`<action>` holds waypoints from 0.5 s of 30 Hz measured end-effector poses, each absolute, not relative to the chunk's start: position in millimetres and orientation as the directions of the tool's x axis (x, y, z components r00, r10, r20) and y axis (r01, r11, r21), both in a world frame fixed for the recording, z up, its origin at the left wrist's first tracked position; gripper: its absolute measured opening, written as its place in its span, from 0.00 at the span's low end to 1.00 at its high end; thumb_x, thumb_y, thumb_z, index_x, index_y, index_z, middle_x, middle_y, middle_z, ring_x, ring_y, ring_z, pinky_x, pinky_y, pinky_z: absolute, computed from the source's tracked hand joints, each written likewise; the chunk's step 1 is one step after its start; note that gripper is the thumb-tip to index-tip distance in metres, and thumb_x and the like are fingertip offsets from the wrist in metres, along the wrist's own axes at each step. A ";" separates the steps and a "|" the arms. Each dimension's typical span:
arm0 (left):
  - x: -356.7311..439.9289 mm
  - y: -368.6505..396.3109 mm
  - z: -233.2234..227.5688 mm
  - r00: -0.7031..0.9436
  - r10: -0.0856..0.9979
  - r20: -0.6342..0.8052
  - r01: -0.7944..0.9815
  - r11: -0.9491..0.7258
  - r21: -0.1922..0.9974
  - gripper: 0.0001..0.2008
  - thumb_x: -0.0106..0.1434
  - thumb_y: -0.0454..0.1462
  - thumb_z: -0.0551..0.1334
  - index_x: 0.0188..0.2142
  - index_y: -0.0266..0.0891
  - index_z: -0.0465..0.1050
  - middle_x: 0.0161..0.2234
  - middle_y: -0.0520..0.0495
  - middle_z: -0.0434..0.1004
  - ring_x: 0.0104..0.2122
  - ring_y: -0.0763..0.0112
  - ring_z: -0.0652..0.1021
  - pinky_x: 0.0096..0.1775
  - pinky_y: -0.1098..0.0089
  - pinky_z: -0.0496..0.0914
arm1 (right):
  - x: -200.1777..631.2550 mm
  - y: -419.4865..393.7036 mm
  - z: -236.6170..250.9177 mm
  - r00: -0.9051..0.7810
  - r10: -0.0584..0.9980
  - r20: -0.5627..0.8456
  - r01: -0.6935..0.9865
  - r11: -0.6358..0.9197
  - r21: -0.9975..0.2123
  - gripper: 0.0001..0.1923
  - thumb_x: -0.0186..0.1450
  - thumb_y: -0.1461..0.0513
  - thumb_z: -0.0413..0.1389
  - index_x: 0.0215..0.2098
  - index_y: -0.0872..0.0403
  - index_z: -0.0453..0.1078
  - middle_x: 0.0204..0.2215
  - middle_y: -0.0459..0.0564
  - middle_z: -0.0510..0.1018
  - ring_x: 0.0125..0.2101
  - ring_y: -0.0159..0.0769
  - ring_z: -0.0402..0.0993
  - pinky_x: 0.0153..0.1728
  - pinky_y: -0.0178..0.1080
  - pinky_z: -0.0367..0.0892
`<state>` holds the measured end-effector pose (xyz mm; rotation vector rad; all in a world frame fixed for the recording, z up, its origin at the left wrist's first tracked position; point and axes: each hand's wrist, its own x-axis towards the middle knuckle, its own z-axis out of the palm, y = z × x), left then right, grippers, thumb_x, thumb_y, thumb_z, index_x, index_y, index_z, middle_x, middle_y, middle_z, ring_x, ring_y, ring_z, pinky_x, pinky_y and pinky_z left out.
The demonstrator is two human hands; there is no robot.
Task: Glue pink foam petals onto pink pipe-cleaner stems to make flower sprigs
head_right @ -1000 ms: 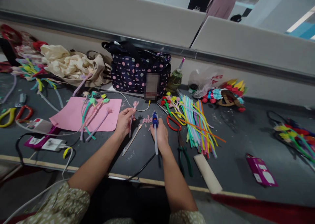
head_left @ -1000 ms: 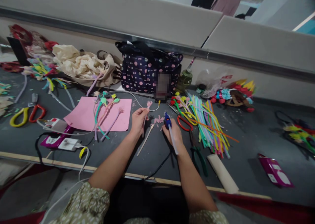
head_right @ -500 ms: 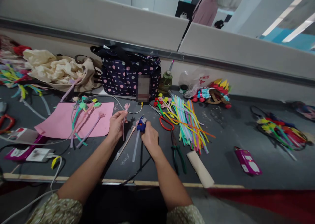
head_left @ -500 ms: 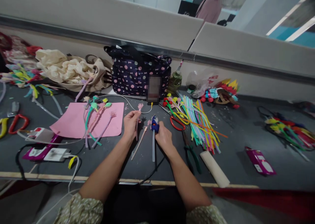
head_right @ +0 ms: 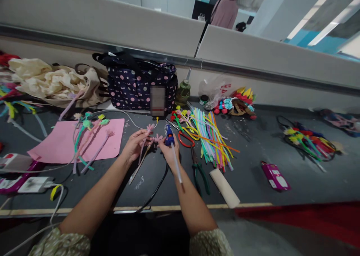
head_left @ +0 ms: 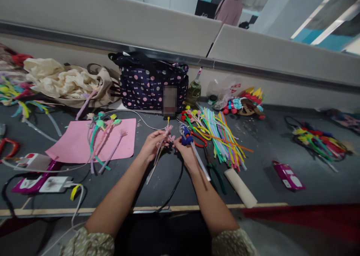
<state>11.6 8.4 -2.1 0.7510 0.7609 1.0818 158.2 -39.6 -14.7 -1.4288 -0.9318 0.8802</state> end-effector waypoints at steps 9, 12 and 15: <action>15.3 3.9 -5.7 0.474 0.867 -0.155 -0.418 0.377 0.826 0.14 0.50 0.41 0.73 0.30 0.35 0.75 0.29 0.44 0.79 0.30 0.69 0.79 0.32 0.71 0.74 | 155.3 -41.6 -3.6 0.294 0.947 -0.132 -0.336 -0.027 -0.941 0.18 0.47 0.57 0.66 0.30 0.51 0.63 0.22 0.40 0.74 0.21 0.30 0.72 0.19 0.31 0.62; 14.6 4.2 -6.3 0.479 0.865 -0.148 -0.418 0.374 0.828 0.13 0.50 0.41 0.73 0.30 0.35 0.75 0.30 0.44 0.79 0.30 0.69 0.79 0.33 0.71 0.74 | 155.3 -41.5 -2.4 0.289 0.947 -0.142 -0.358 -0.031 -0.933 0.18 0.47 0.58 0.66 0.30 0.52 0.63 0.22 0.40 0.74 0.21 0.29 0.71 0.18 0.30 0.62; 14.1 3.7 -5.3 0.476 0.868 -0.142 -0.418 0.365 0.832 0.13 0.51 0.41 0.72 0.30 0.35 0.75 0.30 0.44 0.79 0.30 0.69 0.79 0.33 0.71 0.74 | 155.2 -41.7 -1.1 0.280 0.948 -0.149 -0.356 -0.041 -0.934 0.18 0.47 0.58 0.66 0.30 0.52 0.63 0.22 0.41 0.75 0.21 0.30 0.71 0.18 0.30 0.62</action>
